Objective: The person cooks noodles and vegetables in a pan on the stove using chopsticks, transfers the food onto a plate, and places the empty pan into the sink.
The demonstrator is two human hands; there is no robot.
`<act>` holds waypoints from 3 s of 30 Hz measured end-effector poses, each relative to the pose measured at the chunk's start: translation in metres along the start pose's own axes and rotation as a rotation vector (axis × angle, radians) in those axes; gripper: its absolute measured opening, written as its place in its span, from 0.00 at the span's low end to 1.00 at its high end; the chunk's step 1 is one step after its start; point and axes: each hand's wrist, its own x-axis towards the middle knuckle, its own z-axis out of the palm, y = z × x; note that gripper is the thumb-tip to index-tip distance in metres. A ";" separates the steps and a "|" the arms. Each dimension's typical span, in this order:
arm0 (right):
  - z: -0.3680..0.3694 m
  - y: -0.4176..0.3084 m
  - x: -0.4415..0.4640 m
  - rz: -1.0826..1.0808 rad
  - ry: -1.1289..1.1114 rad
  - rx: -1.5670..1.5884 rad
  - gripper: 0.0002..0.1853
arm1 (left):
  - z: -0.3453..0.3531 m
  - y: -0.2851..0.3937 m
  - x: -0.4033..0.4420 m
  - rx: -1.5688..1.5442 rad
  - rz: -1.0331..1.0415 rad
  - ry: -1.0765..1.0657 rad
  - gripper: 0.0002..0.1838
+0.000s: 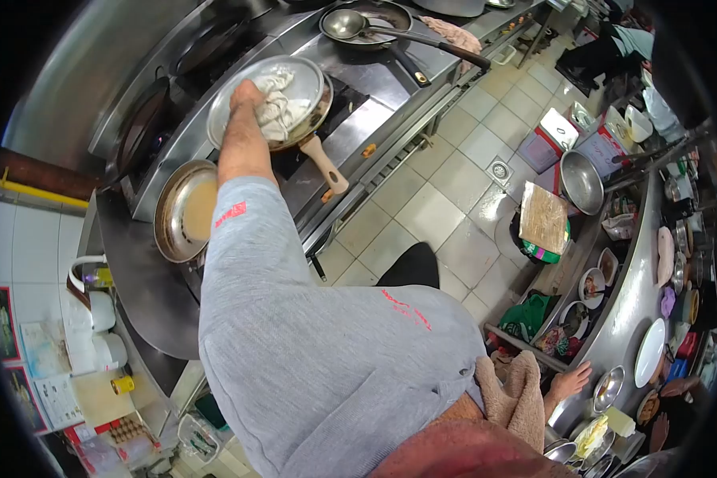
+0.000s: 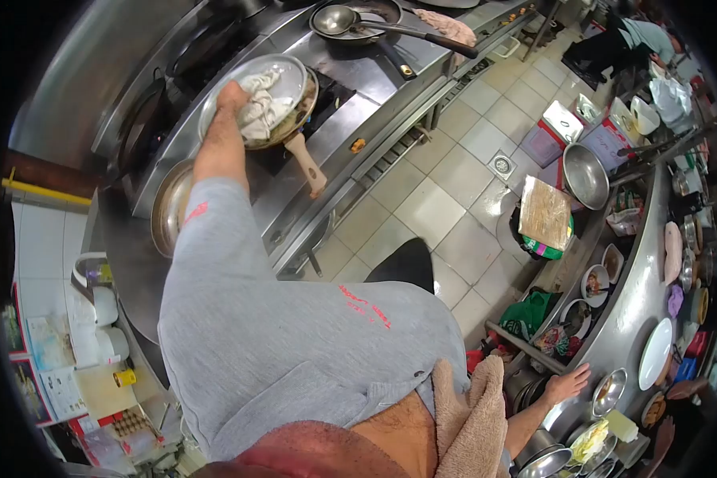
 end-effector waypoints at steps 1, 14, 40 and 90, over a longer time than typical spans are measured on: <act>0.001 0.000 0.001 0.002 0.005 0.002 0.48 | -0.019 -0.010 0.004 0.014 0.016 0.014 0.23; 0.011 0.004 0.005 -0.020 0.058 -0.068 0.47 | -0.081 -0.037 0.013 0.048 -0.024 0.076 0.24; 0.002 0.000 0.001 -0.003 0.006 0.001 0.47 | 0.079 0.061 -0.249 -1.749 -0.524 0.017 0.19; 0.008 0.000 -0.001 -0.004 0.085 -0.044 0.49 | 0.036 -0.023 -0.274 -0.930 -0.278 -0.470 0.08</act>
